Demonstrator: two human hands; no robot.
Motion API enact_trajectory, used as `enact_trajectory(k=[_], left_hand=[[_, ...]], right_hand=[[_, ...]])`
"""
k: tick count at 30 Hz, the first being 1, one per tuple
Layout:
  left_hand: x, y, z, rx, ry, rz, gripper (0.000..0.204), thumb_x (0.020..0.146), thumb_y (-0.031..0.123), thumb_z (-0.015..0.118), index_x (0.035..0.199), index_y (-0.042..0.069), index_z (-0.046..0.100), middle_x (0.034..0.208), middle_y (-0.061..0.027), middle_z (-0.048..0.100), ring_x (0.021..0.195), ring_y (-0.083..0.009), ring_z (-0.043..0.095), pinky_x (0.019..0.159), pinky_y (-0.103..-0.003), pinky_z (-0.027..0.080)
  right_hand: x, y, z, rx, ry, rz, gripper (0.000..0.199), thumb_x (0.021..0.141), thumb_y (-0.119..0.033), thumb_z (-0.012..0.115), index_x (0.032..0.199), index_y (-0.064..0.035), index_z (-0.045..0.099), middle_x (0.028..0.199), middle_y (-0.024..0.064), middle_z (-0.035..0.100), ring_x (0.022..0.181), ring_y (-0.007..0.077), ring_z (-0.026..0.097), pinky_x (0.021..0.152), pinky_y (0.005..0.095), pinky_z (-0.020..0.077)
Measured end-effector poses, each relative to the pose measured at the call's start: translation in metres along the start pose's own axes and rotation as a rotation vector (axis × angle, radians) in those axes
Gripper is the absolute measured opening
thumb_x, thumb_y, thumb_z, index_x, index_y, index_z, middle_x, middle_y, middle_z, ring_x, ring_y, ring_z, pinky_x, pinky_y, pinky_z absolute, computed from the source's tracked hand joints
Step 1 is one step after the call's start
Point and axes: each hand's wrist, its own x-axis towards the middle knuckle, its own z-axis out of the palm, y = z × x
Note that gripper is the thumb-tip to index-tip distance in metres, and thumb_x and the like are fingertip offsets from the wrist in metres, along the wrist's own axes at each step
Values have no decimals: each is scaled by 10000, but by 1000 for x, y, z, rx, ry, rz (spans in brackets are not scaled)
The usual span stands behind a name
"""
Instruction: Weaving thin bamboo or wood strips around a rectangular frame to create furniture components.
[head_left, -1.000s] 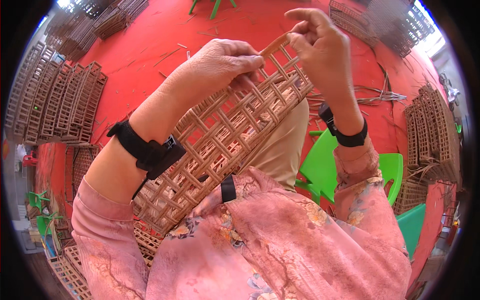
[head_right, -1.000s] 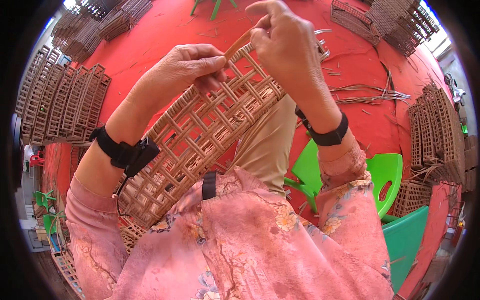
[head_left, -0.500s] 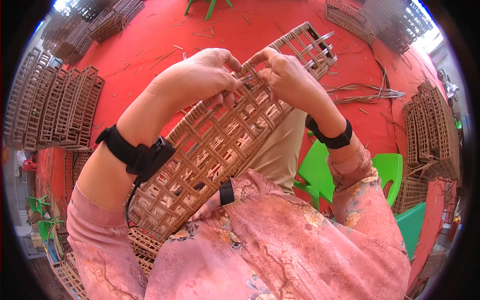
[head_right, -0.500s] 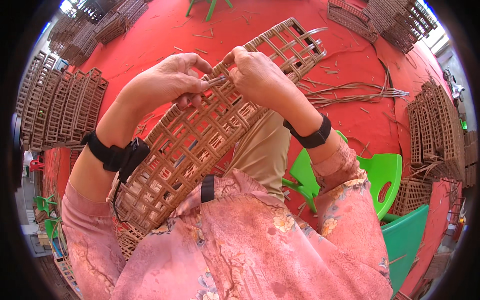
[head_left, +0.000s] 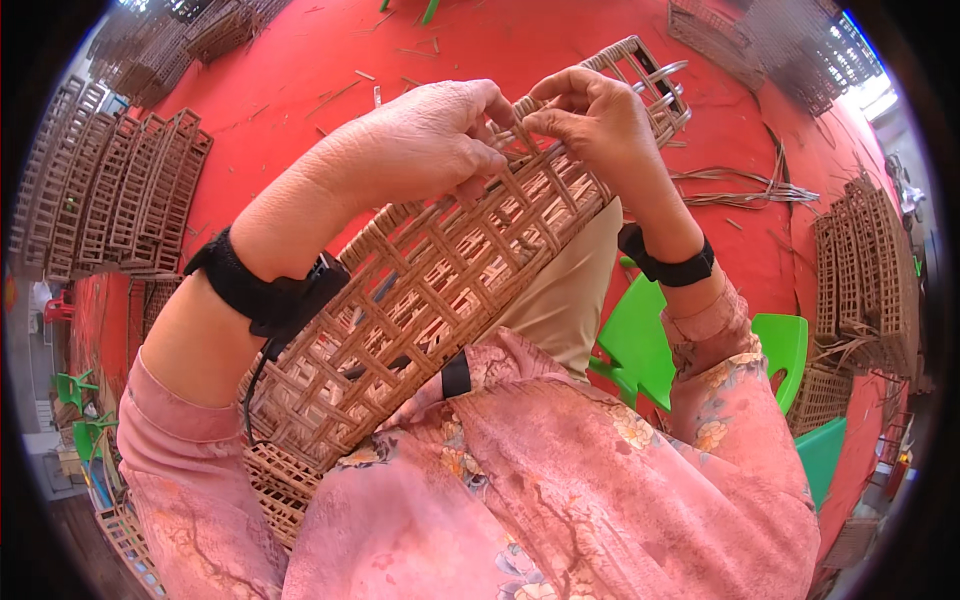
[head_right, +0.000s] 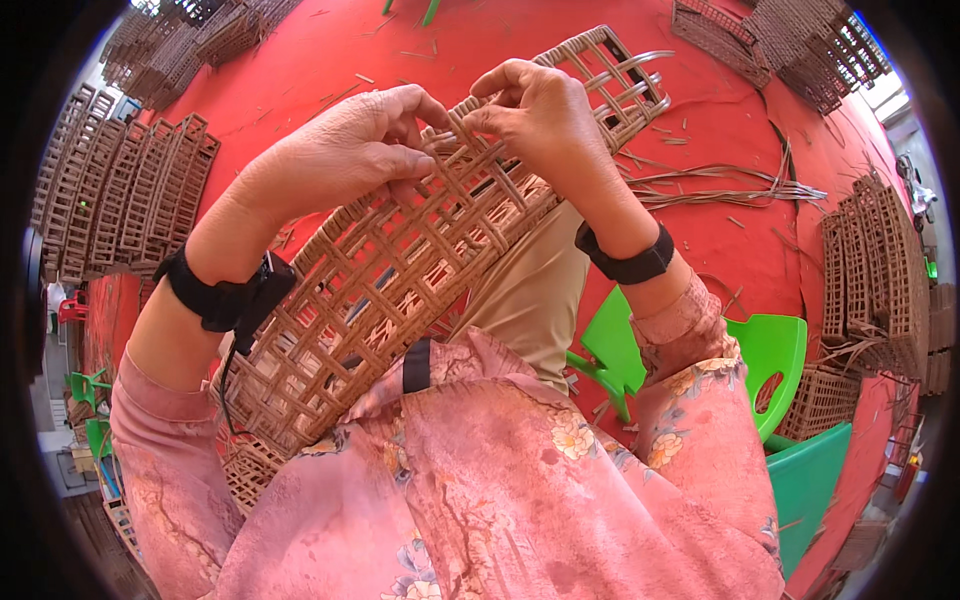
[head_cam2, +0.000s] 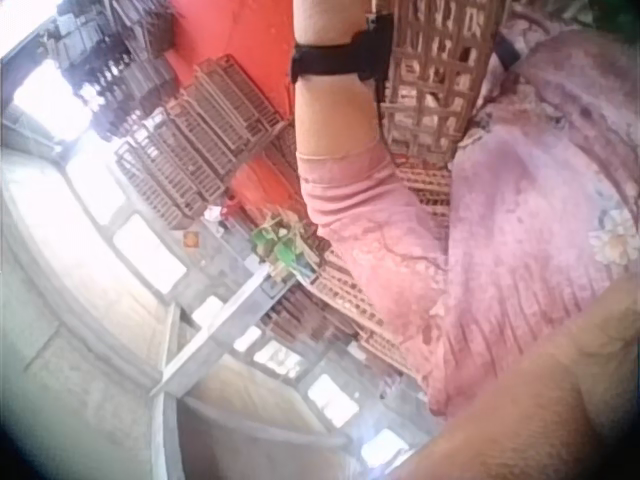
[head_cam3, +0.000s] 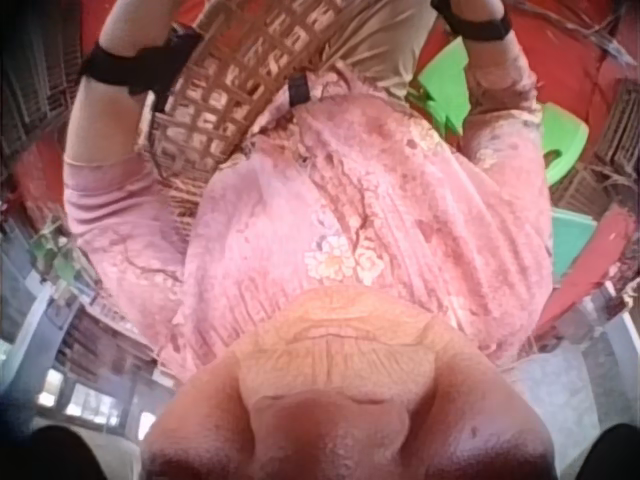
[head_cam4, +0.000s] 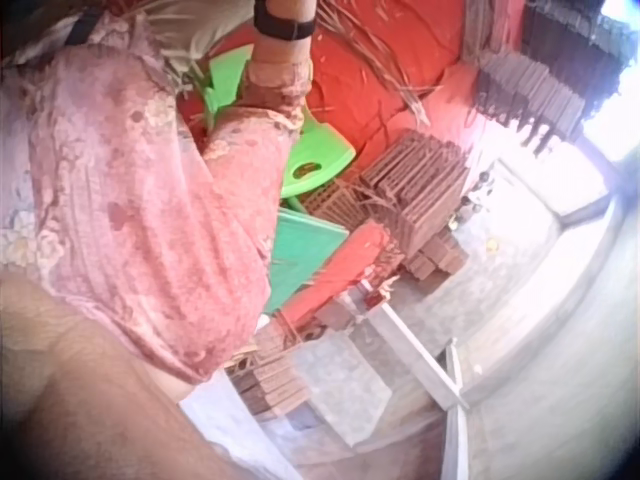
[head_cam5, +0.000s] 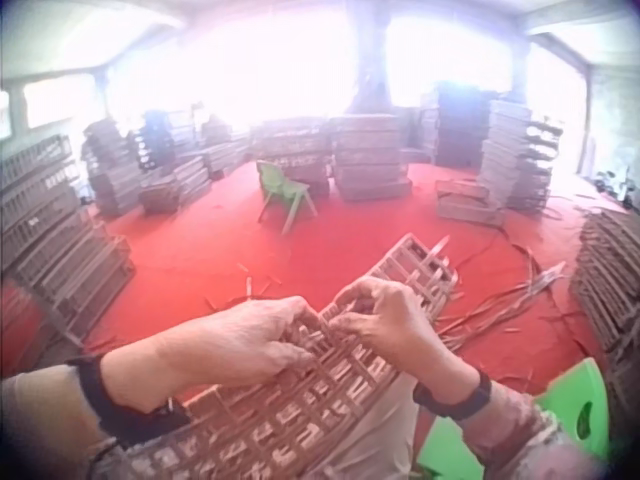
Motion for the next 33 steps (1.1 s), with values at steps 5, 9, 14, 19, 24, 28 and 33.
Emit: enact_trajectory(k=[5, 9, 14, 19, 24, 28, 33], left_hand=[[-18, -4, -2, -80, -31, 31, 402, 958, 75, 647, 1333, -17, 534, 1022, -100, 702, 847, -113, 662, 737, -271, 541], [-63, 4, -17, 136, 187, 65, 346, 950, 64, 640, 1287, 9, 580, 1103, -106, 699, 973, -127, 651, 838, -272, 527], [-166, 10, -3, 328, 553, 19, 319, 931, 83, 695, 1228, 4, 610, 1060, -96, 682, 957, -138, 637, 826, -266, 502], [-249, -21, 84, 417, 1252, 97, 230, 863, 95, 799, 1015, 10, 648, 891, -90, 628, 779, -161, 570, 695, -273, 452], [-294, -47, 184, 112, 1203, -799, 447, 843, 354, 845, 993, 7, 607, 830, -111, 595, 731, -202, 584, 632, -328, 468], [-290, -77, 201, -144, 1200, -822, 721, 842, 579, 765, 1180, -30, 579, 1079, -184, 587, 976, -316, 634, 861, -411, 527], [-262, -95, 192, -245, 1171, -367, 897, 836, 455, 819, 1457, -4, 363, 1310, -175, 492, 1229, -299, 519, 1065, -416, 418]], right_hand=[[4, 3, 8, 66, -5, -61, 198, 829, -93, 760, 1019, -37, 748, 754, 52, 713, 651, 94, 645, 591, 271, 523], [13, 2, -4, -9, 104, -186, 213, 856, -29, 709, 1063, -67, 741, 808, 5, 690, 705, 54, 608, 617, 229, 492], [22, 12, -28, 35, 48, -290, 240, 891, -24, 675, 1111, -90, 744, 854, -46, 643, 735, 13, 519, 645, 200, 439], [32, 54, -38, -87, 103, -297, 253, 935, -54, 687, 1184, -72, 724, 990, -12, 696, 846, 43, 586, 719, 197, 473], [33, 47, -45, -313, 164, -316, 243, 967, -104, 671, 1202, -76, 728, 1067, 14, 717, 950, 87, 648, 833, 236, 516], [36, 59, -52, -449, 179, -371, 262, 986, -139, 657, 1233, -72, 716, 1156, 14, 723, 1004, 113, 666, 895, 262, 521], [57, 86, -74, -442, 247, -347, 280, 993, -142, 653, 1262, -82, 704, 1192, 40, 713, 1040, 132, 669, 927, 283, 527]])
